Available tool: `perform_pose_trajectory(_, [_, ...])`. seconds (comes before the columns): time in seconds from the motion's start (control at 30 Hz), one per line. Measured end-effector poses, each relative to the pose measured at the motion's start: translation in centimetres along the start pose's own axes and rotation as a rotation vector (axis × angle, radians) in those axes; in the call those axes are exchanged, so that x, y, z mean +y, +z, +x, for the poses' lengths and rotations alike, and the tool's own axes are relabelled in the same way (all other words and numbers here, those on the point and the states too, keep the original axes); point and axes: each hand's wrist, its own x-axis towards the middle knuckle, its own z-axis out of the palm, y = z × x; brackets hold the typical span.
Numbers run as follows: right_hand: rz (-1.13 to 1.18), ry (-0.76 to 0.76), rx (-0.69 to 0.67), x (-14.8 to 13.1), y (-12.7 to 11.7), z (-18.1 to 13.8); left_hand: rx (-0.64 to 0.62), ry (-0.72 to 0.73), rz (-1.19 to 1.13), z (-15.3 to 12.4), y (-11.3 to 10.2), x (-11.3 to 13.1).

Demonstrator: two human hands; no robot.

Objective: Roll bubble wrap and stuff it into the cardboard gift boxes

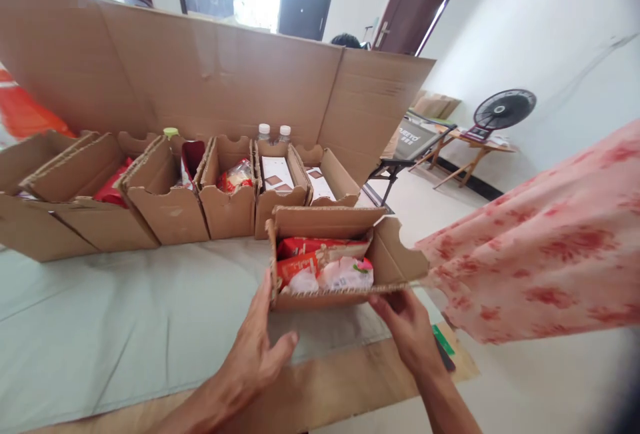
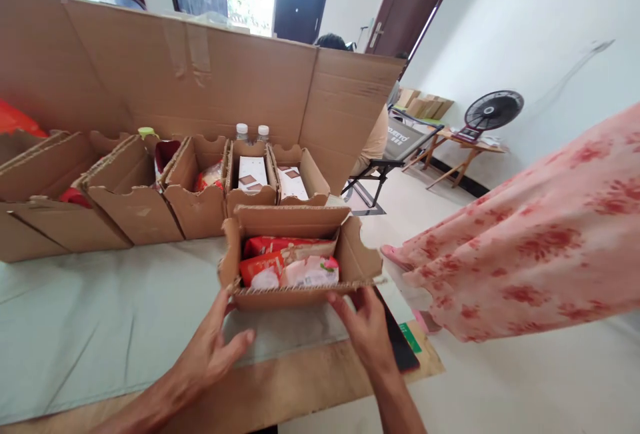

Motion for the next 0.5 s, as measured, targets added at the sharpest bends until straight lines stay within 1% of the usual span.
perform_pose_trajectory(0.03, [-0.03,-0.014,0.02,0.1,0.9,-1.9,0.026,-0.027,0.034,-2.2,-1.4,-0.3])
perform_pose_trajectory(0.07, [-0.051,-0.025,0.035,-0.1,2.2,-3.7,0.098,-0.07,0.073,-4.5,-3.0,-0.5])
perform_pose_trajectory(0.1, [-0.051,-0.036,0.007,-0.5,3.8,-5.1,0.188,-0.126,0.107,-6.6,-4.8,-0.6])
perform_pose_trajectory(0.13, [-0.04,-0.042,-0.077,-1.3,5.6,-6.1,0.259,-0.182,0.135,-8.1,-6.7,-0.5])
perform_pose_trajectory(0.17, [-0.03,-0.048,-0.167,-2.3,7.6,-6.4,0.294,-0.209,0.154,-9.1,-8.6,-0.2])
perform_pose_trajectory(0.2, [-0.008,-0.069,-0.208,-3.5,9.5,-6.2,0.314,-0.222,0.171,-9.2,-10.2,0.3])
perform_pose_trajectory(0.23, [0.023,-0.091,-0.231,-4.6,11.1,-5.6,0.318,-0.222,0.186,-8.7,-11.6,0.9])
perform_pose_trajectory(0.27, [0.062,-0.112,-0.234,-5.7,12.2,-4.6,0.285,-0.202,0.201,-7.5,-12.5,1.6])
perform_pose_trajectory(0.3, [0.096,-0.127,-0.215,-6.4,12.9,-3.6,0.295,-0.169,0.215,-5.9,-12.9,2.2])
perform_pose_trajectory(0.33, [0.121,-0.134,-0.186,-6.8,12.9,-2.6,0.298,-0.116,0.208,-4.2,-12.8,2.8])
perform_pose_trajectory(0.37, [0.135,-0.135,-0.147,-6.8,12.5,-2.0,0.291,-0.059,0.187,-2.6,-12.3,3.2])
perform_pose_trajectory(0.4, [0.138,-0.127,-0.095,-6.4,11.5,-1.7,0.279,0.002,0.163,-1.4,-11.5,3.5])
perform_pose_trajectory(0.43, [0.13,-0.114,-0.037,-5.9,10.3,-1.8,0.24,0.046,0.146,-0.6,-10.5,3.5])
perform_pose_trajectory(0.47, [0.117,-0.096,0.025,-5.1,8.9,-2.4,0.197,0.093,0.129,-0.5,-9.4,3.3])
perform_pose_trajectory(0.5, [0.093,-0.074,0.09,-4.3,7.6,-3.3,0.155,0.122,0.116,-1.0,-8.4,2.9])
